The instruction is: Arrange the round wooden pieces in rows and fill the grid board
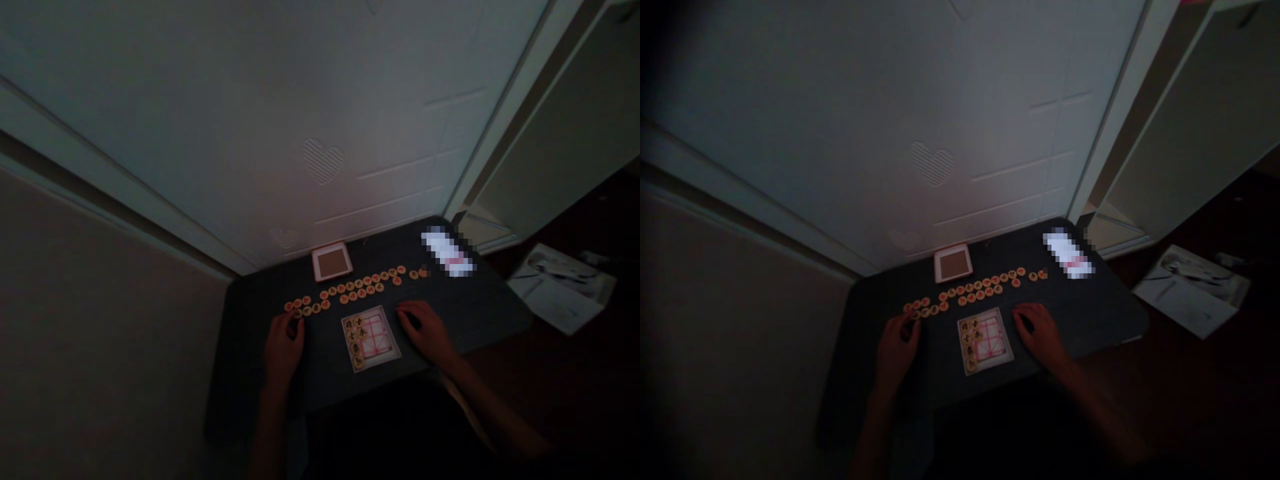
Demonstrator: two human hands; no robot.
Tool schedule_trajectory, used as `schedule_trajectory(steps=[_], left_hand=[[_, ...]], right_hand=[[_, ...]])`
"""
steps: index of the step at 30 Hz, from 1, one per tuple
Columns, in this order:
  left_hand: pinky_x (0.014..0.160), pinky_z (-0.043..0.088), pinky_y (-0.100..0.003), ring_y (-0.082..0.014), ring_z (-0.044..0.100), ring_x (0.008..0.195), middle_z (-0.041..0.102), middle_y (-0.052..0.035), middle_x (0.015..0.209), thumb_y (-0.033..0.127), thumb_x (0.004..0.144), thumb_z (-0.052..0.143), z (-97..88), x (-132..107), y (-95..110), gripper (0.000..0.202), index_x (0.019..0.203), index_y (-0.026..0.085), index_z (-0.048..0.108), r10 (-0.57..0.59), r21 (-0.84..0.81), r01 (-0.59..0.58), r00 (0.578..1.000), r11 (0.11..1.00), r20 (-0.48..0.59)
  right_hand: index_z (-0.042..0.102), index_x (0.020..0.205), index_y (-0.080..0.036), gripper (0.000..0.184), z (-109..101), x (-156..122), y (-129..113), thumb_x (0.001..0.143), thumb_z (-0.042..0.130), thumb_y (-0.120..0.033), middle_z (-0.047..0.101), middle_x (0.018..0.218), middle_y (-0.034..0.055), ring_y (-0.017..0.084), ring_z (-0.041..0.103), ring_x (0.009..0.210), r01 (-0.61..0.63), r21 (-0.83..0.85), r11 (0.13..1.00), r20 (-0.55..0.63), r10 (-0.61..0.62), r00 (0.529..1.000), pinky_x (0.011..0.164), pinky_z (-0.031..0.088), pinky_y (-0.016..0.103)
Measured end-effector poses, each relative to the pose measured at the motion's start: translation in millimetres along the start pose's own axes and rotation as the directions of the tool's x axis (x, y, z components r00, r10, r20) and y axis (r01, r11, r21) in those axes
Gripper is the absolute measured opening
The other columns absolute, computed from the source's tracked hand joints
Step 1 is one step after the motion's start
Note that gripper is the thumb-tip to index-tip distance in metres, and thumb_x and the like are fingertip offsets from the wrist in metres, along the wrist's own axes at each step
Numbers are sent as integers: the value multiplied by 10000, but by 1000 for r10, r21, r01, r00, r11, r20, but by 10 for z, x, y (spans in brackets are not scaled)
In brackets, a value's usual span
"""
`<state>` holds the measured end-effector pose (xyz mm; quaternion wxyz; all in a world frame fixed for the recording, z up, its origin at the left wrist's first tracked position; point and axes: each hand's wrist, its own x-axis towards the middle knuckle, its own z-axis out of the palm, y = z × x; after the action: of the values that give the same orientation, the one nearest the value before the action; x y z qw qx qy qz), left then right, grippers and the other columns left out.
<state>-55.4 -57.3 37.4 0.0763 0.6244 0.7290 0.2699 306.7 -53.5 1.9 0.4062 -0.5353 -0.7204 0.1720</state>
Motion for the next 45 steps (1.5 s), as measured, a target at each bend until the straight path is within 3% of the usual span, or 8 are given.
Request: schedule_trajectory(steps=[9,15,22,29,36,41,45], left_hand=[[791,556,-357,-175,625,740,628,-77,1199,397,935,543,0,0,54,328,1202,232,635,20,8,-20,1000,1000,11],[904,552,-367,-238,663,1042,612,-73,1273,371,940,546,21,-32,30,276,1141,245,687,39,66,-37,999,997,-22],[957,542,-368,-231,652,1115,628,-61,1285,381,967,513,15,-147,-9,291,1135,245,707,54,96,-53,998,994,-11],[810,573,-335,-196,679,906,626,-65,1247,465,929,572,-14,-335,-14,291,1050,240,711,31,20,-31,1000,999,2],[885,560,-361,-236,662,1042,612,-63,1240,523,907,577,-8,-319,30,364,1117,249,695,-45,82,38,996,996,77],[828,562,-366,-207,671,860,636,-80,1216,514,915,568,27,-291,28,367,1102,223,690,-25,17,24,996,1000,80],[794,561,-380,-218,681,793,718,-63,1028,507,891,607,31,-304,12,348,1070,221,695,-44,-59,49,995,997,88]], right_hand=[[706,1075,-256,193,-1,4,8,964,561,-317,736,1087,77,265,671,1029,-3,7,1000,12,3,1000,926,554,473],[712,1067,-253,193,1,4,14,962,564,-321,742,1076,75,263,677,1017,-11,1,1000,8,11,1000,926,553,465],[710,1070,-243,190,15,4,38,958,575,-314,741,1073,74,256,674,1023,-12,-14,1000,19,12,1000,933,546,457],[708,1062,-245,182,-6,11,3,959,570,-304,738,1076,76,257,672,1023,-9,-5,1000,18,9,1000,934,547,457],[710,1060,-244,188,-6,7,2,962,566,-316,738,1074,81,260,675,1020,5,-4,1000,3,-5,1000,930,550,465],[707,1061,-241,180,-5,8,-3,964,572,-309,739,1067,82,258,676,1011,1,-4,1000,-2,-1,1000,929,549,468],[702,1069,-241,179,-10,9,-14,965,570,-302,735,1074,81,258,673,1021,0,0,1000,3,0,1000,934,546,471]])
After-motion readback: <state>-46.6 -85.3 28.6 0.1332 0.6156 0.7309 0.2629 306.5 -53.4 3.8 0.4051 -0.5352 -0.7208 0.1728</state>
